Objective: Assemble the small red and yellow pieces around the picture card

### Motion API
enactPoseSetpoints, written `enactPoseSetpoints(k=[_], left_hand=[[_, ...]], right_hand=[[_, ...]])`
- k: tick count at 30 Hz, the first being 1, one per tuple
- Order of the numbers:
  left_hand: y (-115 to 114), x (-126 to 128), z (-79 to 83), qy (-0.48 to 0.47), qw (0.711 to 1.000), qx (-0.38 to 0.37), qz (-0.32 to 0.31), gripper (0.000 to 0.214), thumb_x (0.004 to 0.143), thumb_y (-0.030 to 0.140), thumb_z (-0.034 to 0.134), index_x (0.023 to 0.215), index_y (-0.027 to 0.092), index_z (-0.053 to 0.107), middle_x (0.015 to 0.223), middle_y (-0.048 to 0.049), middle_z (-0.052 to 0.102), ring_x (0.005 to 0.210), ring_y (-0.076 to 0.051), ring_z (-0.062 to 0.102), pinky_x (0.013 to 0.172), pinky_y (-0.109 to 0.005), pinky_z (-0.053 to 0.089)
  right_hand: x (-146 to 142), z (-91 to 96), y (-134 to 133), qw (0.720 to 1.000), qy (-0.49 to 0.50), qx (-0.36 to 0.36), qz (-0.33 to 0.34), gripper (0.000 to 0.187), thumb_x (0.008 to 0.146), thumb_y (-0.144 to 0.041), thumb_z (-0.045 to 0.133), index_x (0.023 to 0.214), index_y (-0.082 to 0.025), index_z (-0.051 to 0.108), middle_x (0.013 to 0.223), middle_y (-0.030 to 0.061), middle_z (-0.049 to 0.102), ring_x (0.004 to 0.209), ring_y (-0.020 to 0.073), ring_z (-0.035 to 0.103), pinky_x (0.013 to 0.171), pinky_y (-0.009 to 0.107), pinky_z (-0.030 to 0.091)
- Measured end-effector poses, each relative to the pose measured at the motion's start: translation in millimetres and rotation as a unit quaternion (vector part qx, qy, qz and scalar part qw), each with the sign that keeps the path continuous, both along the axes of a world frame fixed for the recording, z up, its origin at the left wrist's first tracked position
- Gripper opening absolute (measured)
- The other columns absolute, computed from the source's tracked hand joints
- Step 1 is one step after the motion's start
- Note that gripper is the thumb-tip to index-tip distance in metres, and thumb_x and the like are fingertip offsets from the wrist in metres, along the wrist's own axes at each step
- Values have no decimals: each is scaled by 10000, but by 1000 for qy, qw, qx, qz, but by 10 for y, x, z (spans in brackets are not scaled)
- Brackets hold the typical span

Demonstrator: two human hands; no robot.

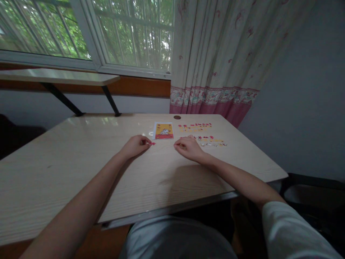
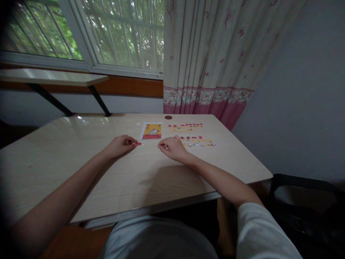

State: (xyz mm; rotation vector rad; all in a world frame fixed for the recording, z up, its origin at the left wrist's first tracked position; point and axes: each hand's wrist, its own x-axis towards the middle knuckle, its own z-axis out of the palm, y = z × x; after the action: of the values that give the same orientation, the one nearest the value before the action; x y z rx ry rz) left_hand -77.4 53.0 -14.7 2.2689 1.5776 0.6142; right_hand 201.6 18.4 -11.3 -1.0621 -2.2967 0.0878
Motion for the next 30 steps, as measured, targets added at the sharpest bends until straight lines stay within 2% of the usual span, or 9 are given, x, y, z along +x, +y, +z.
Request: enactPoseSetpoints(k=[6,10,14,17,19,23,30], left_hand=[[-1,-9,-6,7,1000,2,-4,368,726,416,521,883,161,735,713,-49,645,626,-171,545,581,-263,388],[-21,7,17,8,1000,3,4,359,716,418,526,862,168,739,713,-47,648,629,-174,549,589,-264,393],[-36,27,42,4,1000,0,7,356,711,405,532,860,155,739,699,-54,642,622,-176,544,579,-270,386],[-34,32,48,4,1000,0,4,348,712,397,529,855,157,736,685,-50,642,619,-172,543,578,-266,384],[-26,28,41,3,1000,2,2,344,712,399,529,853,162,735,692,-47,648,618,-169,544,582,-264,386],[-8,11,15,7,1000,7,0,351,716,403,525,862,162,735,725,-55,660,627,-171,550,591,-266,394],[-40,23,28,-5,1000,5,5,339,717,388,528,852,157,735,700,-49,648,621,-166,544,571,-255,390]], right_hand=[[4,8,7,1000,10,7,0,155,873,-280,549,834,-195,673,829,18,711,769,142,602,760,294,279],[141,94,175,999,8,15,-36,162,873,-283,540,842,-201,676,866,26,713,778,149,602,779,303,304],[516,219,575,990,0,6,-144,220,890,-302,498,928,-197,688,943,55,710,803,172,605,779,308,363],[862,251,906,966,-30,-23,-255,262,893,-296,477,1004,-192,690,1021,84,700,889,203,609,811,317,391],[1055,232,1093,949,-63,-56,-303,266,887,-278,483,1027,-190,692,1056,102,694,959,221,603,839,313,397],[1248,171,1399,938,-130,-112,-301,267,878,-235,503,1072,-196,682,1114,106,678,1028,207,593,854,270,407],[1166,190,1770,920,-191,-185,-289,204,816,-208,599,982,-184,714,992,75,716,867,157,634,740,212,435]])
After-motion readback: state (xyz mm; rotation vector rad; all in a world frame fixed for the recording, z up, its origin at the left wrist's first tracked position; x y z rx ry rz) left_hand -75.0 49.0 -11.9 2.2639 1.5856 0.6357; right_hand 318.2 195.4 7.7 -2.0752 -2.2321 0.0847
